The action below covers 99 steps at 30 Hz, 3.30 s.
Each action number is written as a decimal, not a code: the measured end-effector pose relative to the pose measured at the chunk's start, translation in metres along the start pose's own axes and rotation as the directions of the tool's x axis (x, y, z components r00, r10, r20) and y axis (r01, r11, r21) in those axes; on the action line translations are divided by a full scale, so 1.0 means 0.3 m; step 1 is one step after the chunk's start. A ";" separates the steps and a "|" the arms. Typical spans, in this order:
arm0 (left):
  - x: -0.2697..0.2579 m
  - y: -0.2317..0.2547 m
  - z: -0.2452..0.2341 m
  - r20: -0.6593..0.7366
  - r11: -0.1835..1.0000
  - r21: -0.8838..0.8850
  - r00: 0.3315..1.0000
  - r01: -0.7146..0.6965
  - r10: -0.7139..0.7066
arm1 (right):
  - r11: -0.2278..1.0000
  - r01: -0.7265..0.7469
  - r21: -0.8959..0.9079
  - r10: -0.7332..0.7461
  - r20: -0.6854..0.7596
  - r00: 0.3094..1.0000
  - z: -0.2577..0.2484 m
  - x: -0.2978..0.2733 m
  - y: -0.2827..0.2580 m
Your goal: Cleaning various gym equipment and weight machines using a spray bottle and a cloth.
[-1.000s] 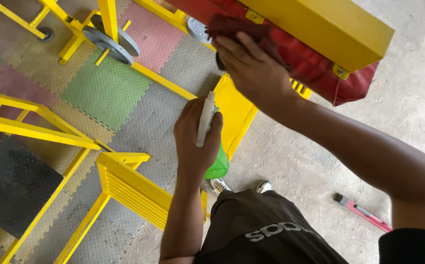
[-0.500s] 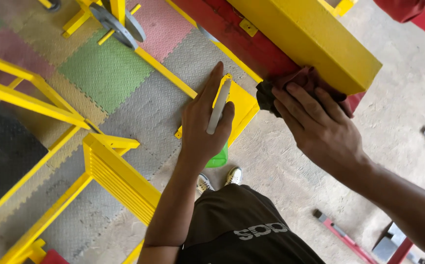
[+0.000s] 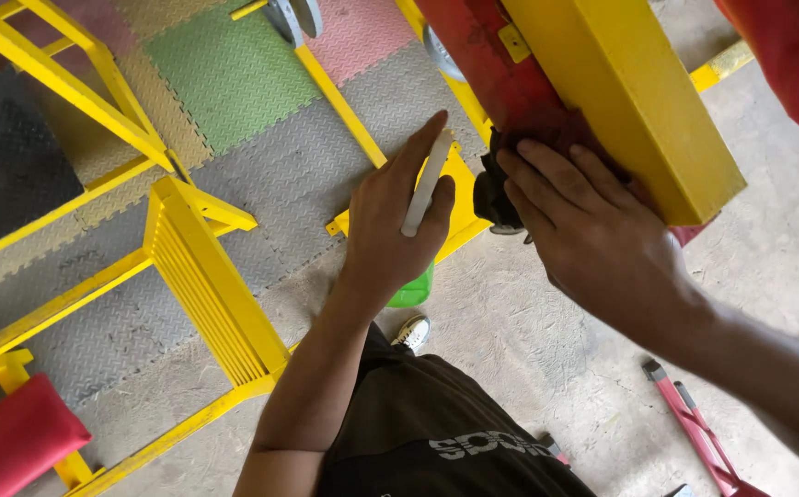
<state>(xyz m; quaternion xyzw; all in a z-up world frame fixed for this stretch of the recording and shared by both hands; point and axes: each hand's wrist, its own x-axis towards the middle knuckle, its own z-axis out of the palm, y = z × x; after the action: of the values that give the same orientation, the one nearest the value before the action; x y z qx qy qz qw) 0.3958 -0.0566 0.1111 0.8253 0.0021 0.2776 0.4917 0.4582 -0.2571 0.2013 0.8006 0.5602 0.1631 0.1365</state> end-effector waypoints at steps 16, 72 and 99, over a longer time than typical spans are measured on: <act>0.222 -0.163 -0.277 0.090 0.999 -0.032 0.996 0.029 -0.026 | 0.843 0.221 -0.490 -0.144 0.190 0.971 0.076 0.643 0.119; 0.441 -0.194 -0.299 0.393 0.969 -0.231 0.903 -0.084 0.172 | 0.936 -0.219 -0.276 0.225 -0.010 0.974 0.087 0.454 -0.039; -0.132 0.334 0.180 0.241 0.991 0.132 0.968 0.036 -0.067 | 0.731 0.139 0.668 0.396 -0.582 0.710 0.315 -0.481 0.032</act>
<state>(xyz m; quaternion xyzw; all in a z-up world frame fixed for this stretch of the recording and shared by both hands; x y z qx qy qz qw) 0.3603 -0.1630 0.1549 0.8825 -0.0194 0.1601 0.4418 0.4596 -0.3995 0.1037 0.7129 0.5264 0.2469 -0.3921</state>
